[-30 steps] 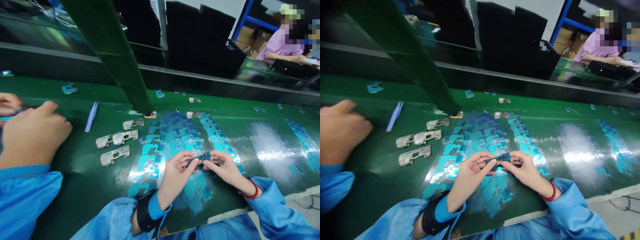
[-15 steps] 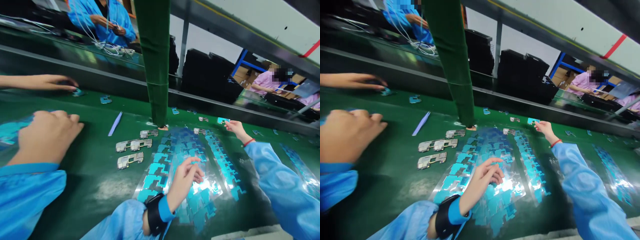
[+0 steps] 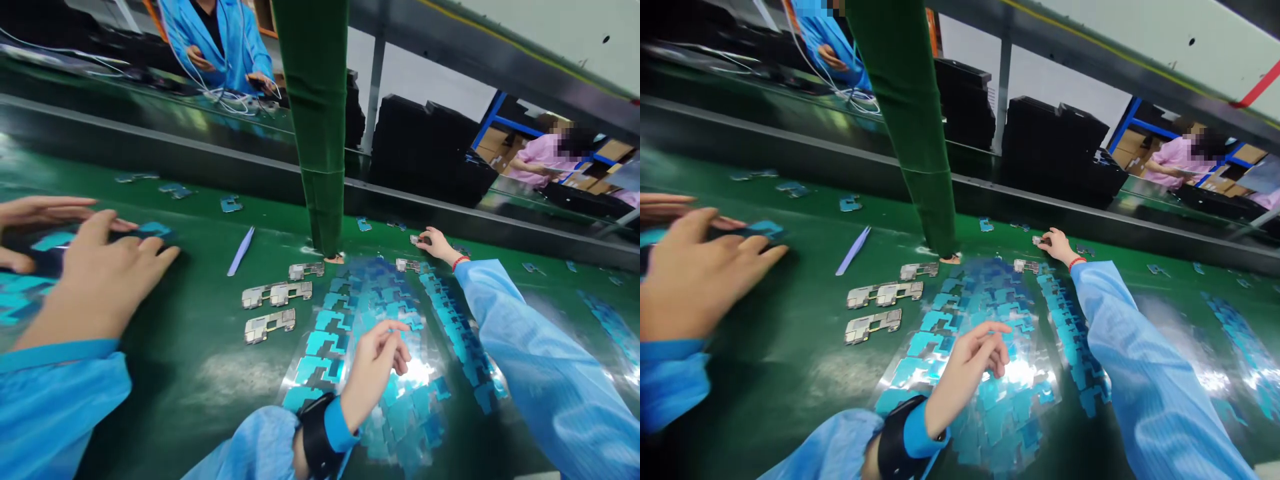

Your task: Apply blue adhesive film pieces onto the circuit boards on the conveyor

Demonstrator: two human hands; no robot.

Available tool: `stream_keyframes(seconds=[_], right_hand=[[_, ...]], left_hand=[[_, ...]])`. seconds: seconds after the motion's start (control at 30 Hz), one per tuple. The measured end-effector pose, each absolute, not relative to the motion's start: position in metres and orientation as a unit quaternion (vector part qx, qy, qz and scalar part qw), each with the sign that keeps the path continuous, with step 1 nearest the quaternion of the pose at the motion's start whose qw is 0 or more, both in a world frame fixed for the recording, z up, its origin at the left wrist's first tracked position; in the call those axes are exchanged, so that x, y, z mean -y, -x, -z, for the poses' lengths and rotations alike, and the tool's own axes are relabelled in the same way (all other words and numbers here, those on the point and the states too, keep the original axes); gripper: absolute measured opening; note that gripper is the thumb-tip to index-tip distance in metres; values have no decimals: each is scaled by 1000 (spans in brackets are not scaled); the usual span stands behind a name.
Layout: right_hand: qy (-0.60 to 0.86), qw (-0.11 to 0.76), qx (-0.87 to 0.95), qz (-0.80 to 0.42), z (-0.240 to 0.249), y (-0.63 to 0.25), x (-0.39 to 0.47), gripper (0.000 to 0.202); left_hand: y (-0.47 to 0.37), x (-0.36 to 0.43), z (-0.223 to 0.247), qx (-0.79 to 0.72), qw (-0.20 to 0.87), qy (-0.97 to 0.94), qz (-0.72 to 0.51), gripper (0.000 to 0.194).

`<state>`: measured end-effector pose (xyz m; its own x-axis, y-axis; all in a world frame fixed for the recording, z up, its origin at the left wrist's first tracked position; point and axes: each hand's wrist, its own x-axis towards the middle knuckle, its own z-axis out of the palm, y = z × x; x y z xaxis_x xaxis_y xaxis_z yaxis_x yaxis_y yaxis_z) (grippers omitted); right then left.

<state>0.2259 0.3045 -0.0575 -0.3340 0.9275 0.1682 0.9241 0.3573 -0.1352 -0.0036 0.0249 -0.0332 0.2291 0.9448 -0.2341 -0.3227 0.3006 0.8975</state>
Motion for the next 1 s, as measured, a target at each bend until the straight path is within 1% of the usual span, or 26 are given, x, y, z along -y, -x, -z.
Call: stream_keyframes(seconds=[0.2,0.37,0.5,0.57,0.67,0.7,0.73,0.8,0.83,0.9,0.97,1.0], right_hand=[[529,147,835,-32,51,-237,-281,28],[534,236,807,-89,49,-239,-269,32],[536,289,779,-148,30,-227,-245,37],[515,284,785,-197,16,-215,-216,40],[455,244,807,-287,2,-193,-157,39],[424,220,810,-339,0,-188,-137,36],[401,191,813,-376,0,-184,-120,32],[384,150,808,-421,2,-182,-96,27],[391,149,802,-426,3,-183,-89,27],[428,193,785,-405,4,-189,-80,28],[469,241,779,-340,3,-199,-72,32],[482,252,783,-301,3,-203,-67,33]], left_hand=[[1,-24,35,-421,689,-362,-465,26],[-3,-28,40,-426,689,-349,-471,22],[-4,-29,43,-430,675,-338,-494,19],[-4,-27,43,-432,663,-335,-511,27],[-5,-24,41,-433,644,-332,-536,46],[-5,-24,41,-430,642,-333,-540,48],[-6,-25,40,-426,643,-337,-540,45],[-6,-26,38,-413,654,-345,-532,36],[-6,-27,37,-406,662,-346,-527,34],[-3,-29,33,-397,674,-337,-524,32],[3,-34,30,-397,677,-312,-536,28],[7,-38,29,-402,672,-292,-549,26]])
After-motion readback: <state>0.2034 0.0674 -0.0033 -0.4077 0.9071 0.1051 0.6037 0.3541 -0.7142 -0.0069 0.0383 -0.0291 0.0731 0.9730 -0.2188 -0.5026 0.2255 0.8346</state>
